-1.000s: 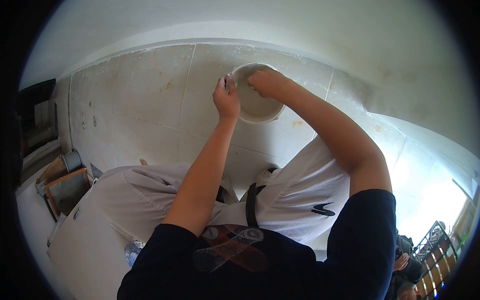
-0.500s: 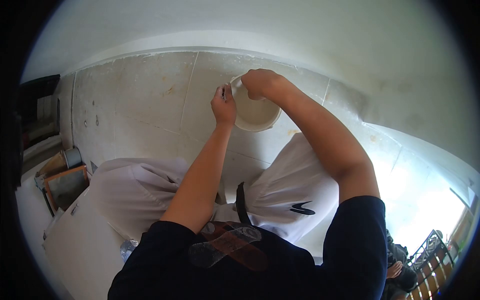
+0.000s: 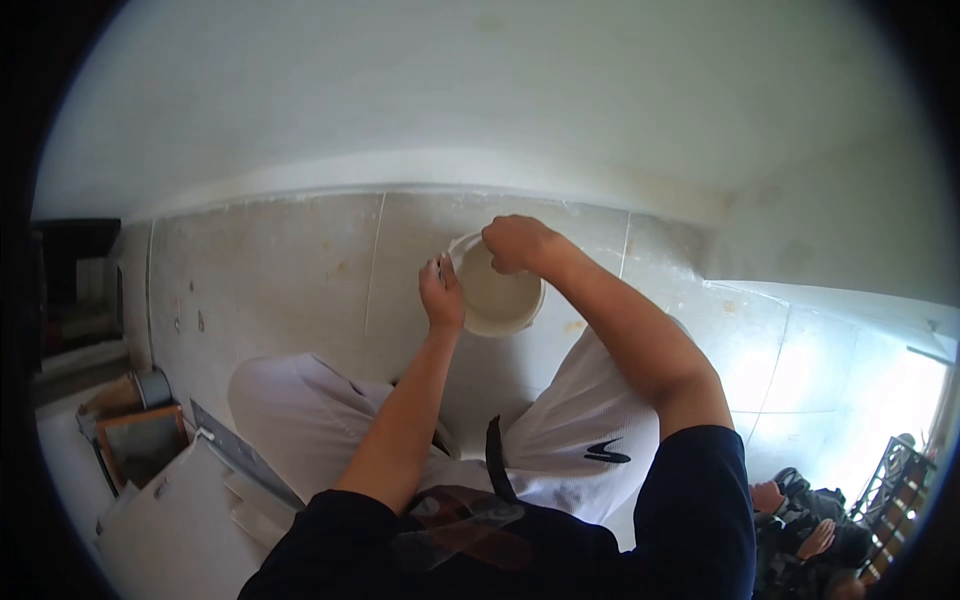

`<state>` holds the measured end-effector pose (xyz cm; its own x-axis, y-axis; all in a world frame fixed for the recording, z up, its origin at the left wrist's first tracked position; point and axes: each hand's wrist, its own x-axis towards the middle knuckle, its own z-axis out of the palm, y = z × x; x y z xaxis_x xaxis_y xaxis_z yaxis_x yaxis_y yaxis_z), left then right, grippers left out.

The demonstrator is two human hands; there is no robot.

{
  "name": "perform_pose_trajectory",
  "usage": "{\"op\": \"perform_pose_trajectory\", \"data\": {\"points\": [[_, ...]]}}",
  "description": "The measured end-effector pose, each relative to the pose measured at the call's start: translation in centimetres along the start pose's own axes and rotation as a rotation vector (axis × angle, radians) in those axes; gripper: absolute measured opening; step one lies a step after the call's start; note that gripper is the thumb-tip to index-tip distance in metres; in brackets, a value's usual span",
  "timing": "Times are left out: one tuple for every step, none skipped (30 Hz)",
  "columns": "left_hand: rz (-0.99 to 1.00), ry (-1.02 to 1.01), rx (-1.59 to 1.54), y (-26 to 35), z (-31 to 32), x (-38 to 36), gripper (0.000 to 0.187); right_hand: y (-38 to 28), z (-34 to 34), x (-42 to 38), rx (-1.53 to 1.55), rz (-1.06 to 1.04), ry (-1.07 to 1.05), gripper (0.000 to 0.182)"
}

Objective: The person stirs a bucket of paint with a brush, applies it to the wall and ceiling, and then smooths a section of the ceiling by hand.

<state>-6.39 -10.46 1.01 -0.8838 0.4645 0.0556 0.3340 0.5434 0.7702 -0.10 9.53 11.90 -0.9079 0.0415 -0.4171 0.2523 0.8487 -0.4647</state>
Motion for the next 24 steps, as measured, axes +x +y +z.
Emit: {"op": "perform_pose_trajectory", "data": {"points": [[0.011,-0.022,0.014,0.2,0.0,0.2,0.033,0.2,-0.7,-0.2,-0.003,0.043,-0.055,0.018],[0.016,-0.021,0.002,0.3,0.2,0.3,0.034,0.4,-1.0,-0.2,-0.002,0.086,-0.113,0.018],[0.018,-0.026,-0.006,0.1,0.4,0.2,0.034,0.6,-1.2,-0.3,0.008,0.128,-0.175,0.017],[0.018,-0.034,-0.01,0.1,0.3,0.2,0.035,0.4,-1.8,-0.7,0.023,0.155,-0.24,0.018],[0.011,-0.041,-0.019,0.0,0.3,0.5,0.034,0.4,-2.6,-1.0,0.041,0.182,-0.299,0.018],[0.001,-0.055,-0.025,0.1,0.3,0.6,0.033,0.3,-3.3,-1.4,0.067,0.21,-0.361,0.018],[-0.018,-0.073,-0.029,0.0,0.2,0.4,0.032,0.4,-3.5,-1.7,0.106,0.223,-0.39,0.019],[-0.016,-0.069,-0.024,-0.2,0.2,0.2,0.034,0.5,-3.6,-1.9,0.142,0.234,-0.424,0.019],[-0.014,-0.061,-0.025,-0.2,0.4,0.3,0.036,0.8,-3.8,-2.1,0.171,0.244,-0.457,0.02],[-0.014,-0.05,-0.028,-0.2,0.5,0.3,0.038,0.8,-3.9,-2.3,0.175,0.257,-0.469,0.021],[-0.009,-0.061,-0.032,-0.3,0.6,0.2,0.038,0.8,-4.0,-2.5,0.176,0.269,-0.484,0.022],[-0.004,-0.067,-0.039,-0.2,0.5,0.3,0.038,0.9,-4.0,-2.6,0.171,0.28,-0.498,0.022],[-0.003,-0.072,-0.042,-0.2,0.3,0.3,0.038,1.0,-3.8,-2.7,0.169,0.287,-0.501,0.023],[0.006,-0.058,-0.028,-0.1,0.3,0.2,0.038,1.2,-3.7,-2.9,0.17,0.296,-0.503,0.024],[0.018,-0.043,-0.017,-0.3,0.5,0.4,0.038,1.5,-3.7,-3.1,0.167,0.306,-0.502,0.025],[0.03,-0.027,-0.007,-0.5,0.7,0.4,0.038,1.8,-3.2,-3.2,0.154,0.324,-0.486,0.026],[0.011,-0.054,-0.041,-0.7,0.8,0.5,0.036,2.3,-2.6,-3.2,0.137,0.345,-0.466,0.028],[-0.008,-0.081,-0.077,-0.7,0.7,0.6,0.036,2.7,-2.5,-3.4,0.119,0.366,-0.447,0.029],[-0.027,-0.108,-0.112,-0.6,0.6,0.6,0.035,3.2,-2.5,-3.8,0.176,0.382,-0.459,0.031],[-0.019,-0.107,-0.122,-0.5,0.5,0.6,0.035,3.8,-2.5,-4.3,0.236,0.399,-0.47,0.034],[-0.01,-0.109,-0.131,-0.2,0.3,0.6,0.035,4.3,-2.4,-4.9,0.299,0.416,-0.479,0.037],[0.0,-0.111,-0.141,0.3,0.2,0.5,0.035,4.6,-1.9,-5.6,0.326,0.41,-0.45,0.04],[0.01,-0.109,-0.136,0.7,0.1,0.5,0.035,5.0,-1.3,-6.1,0.352,0.405,-0.421,0.043],[0.02,-0.107,-0.13,0.7,0.1,0.6,0.035,5.3,-0.6,-6.6,0.377,0.399,-0.393,0.046]]}}
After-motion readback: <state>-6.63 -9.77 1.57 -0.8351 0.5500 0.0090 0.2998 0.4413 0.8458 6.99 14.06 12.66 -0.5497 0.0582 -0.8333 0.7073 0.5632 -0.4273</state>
